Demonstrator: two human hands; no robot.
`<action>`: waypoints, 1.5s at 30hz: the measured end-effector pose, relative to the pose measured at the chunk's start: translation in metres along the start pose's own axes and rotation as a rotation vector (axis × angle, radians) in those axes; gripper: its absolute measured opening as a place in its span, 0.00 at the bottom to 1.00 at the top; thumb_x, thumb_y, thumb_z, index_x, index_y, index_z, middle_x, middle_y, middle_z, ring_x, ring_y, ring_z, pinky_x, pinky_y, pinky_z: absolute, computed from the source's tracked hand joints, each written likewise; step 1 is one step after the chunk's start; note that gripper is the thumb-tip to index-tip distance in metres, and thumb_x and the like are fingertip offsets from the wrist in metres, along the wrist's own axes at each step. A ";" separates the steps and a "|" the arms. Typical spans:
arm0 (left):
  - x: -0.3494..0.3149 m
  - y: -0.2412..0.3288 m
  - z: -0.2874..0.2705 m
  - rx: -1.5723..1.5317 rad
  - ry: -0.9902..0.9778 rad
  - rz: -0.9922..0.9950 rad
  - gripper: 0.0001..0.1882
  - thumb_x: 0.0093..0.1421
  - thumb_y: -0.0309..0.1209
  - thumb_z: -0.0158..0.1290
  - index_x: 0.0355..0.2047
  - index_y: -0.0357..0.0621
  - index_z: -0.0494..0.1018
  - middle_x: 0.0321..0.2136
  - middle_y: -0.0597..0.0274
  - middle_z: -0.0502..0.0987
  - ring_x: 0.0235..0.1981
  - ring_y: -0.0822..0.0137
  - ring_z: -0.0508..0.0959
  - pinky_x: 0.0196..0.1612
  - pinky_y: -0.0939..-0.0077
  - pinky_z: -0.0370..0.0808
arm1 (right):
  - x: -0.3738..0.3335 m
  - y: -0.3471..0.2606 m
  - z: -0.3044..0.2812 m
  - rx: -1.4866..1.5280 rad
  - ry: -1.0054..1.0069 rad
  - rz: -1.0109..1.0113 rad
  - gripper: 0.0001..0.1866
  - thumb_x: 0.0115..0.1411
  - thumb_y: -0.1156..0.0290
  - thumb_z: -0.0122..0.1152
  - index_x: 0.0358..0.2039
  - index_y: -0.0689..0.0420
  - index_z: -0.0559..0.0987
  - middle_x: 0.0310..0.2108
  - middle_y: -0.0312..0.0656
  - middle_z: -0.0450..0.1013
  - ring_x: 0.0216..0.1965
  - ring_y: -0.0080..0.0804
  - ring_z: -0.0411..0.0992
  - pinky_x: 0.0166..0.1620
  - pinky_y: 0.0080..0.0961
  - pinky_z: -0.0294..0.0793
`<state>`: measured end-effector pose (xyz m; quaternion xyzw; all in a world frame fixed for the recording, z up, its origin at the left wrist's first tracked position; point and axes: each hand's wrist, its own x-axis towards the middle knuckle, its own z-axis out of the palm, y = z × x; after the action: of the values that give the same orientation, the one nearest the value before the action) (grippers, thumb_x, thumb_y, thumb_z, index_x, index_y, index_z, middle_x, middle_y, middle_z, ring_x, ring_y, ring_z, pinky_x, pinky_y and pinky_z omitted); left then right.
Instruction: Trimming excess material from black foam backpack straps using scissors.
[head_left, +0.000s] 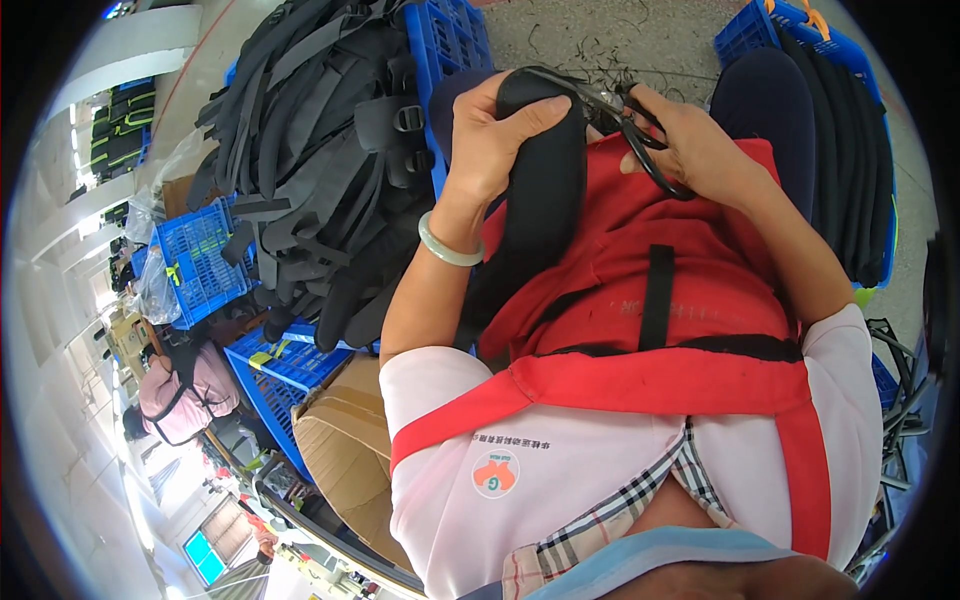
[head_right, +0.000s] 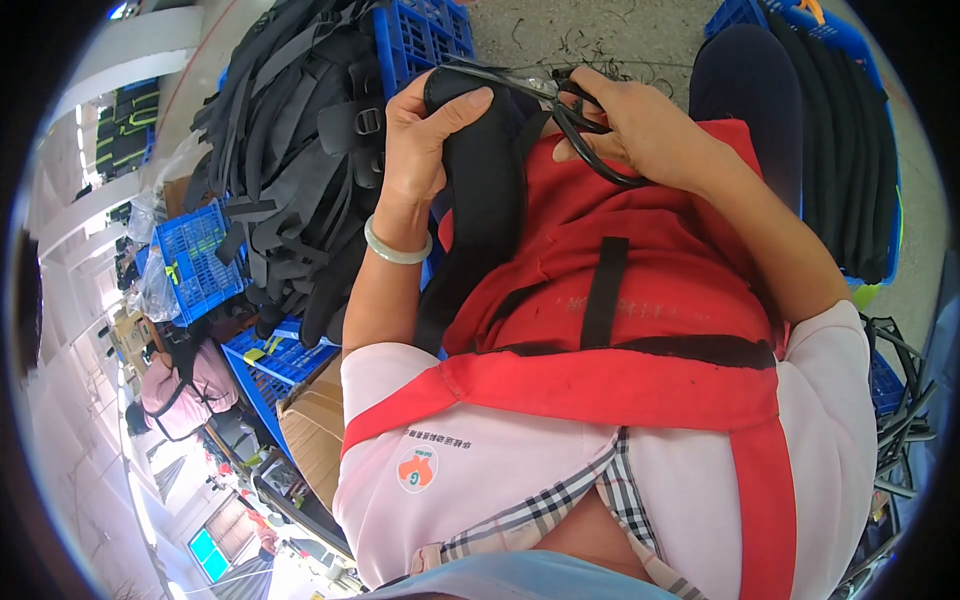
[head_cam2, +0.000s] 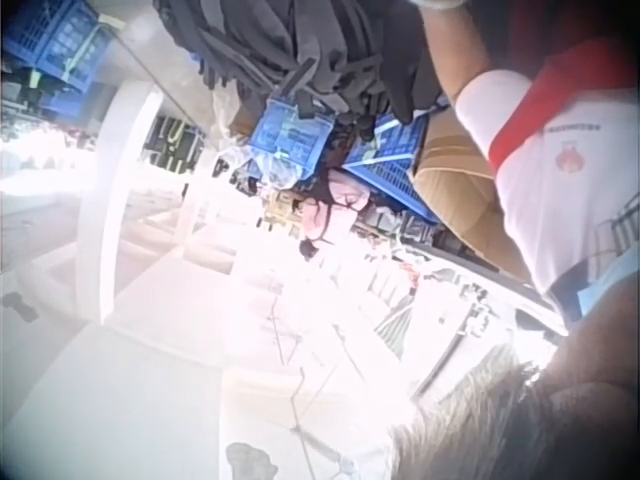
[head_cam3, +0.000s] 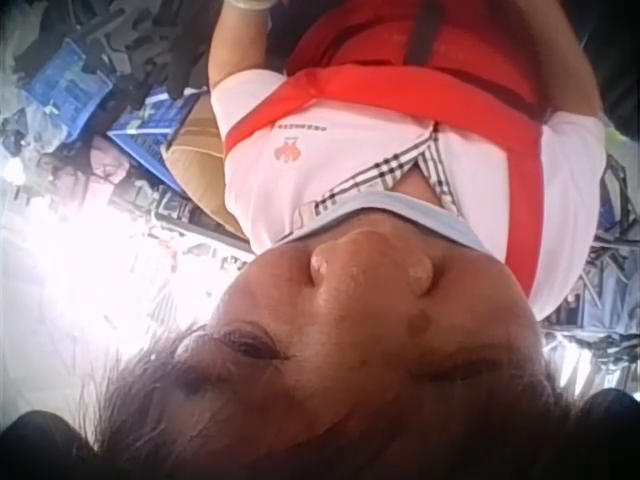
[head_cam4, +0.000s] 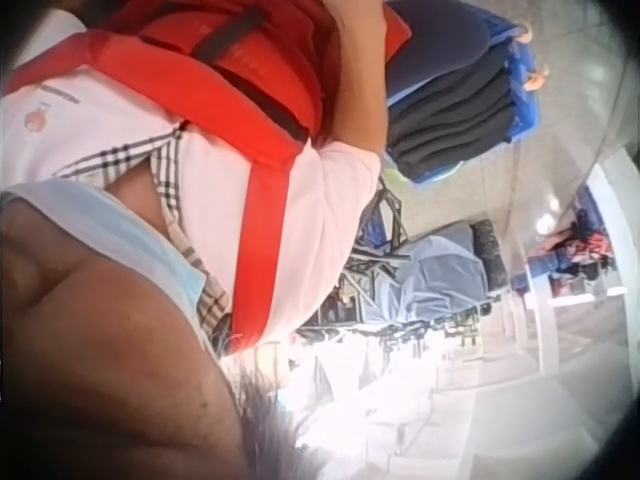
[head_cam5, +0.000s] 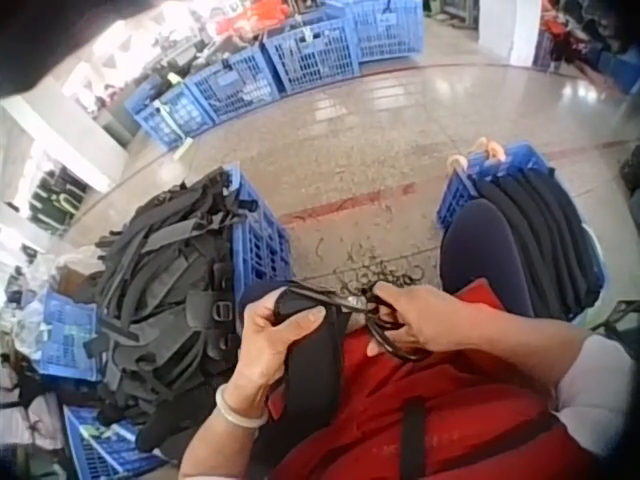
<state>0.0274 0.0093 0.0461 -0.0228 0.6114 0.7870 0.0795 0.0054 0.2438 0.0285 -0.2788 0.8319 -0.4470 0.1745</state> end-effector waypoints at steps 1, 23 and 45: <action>0.000 0.000 0.001 0.011 -0.009 0.001 0.05 0.53 0.21 0.60 0.32 0.35 0.78 0.26 0.64 0.80 0.26 0.76 0.77 0.31 0.84 0.74 | 0.001 -0.003 -0.003 0.002 -0.001 0.000 0.24 0.54 0.56 0.66 0.39 0.61 0.68 0.18 0.43 0.63 0.19 0.38 0.61 0.26 0.31 0.60; 0.013 -0.018 0.022 0.475 -0.013 0.374 0.18 0.64 0.34 0.49 0.51 0.36 0.67 0.46 0.52 0.71 0.49 0.61 0.70 0.53 0.71 0.65 | 0.039 -0.017 -0.001 0.589 -0.036 0.106 0.19 0.56 0.56 0.66 0.36 0.60 0.74 0.21 0.30 0.67 0.19 0.15 0.63 0.23 0.14 0.61; 0.005 -0.041 0.011 -0.535 0.124 0.211 0.12 0.58 0.20 0.55 0.42 0.44 0.73 0.41 0.60 0.77 0.44 0.63 0.77 0.52 0.65 0.72 | 0.022 -0.009 0.010 0.836 0.133 0.124 0.17 0.57 0.70 0.64 0.43 0.60 0.69 0.22 0.39 0.72 0.23 0.23 0.71 0.27 0.18 0.68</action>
<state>0.0291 0.0303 0.0094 -0.0274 0.3849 0.9212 -0.0491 -0.0039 0.2199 0.0299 -0.1041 0.6036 -0.7514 0.2452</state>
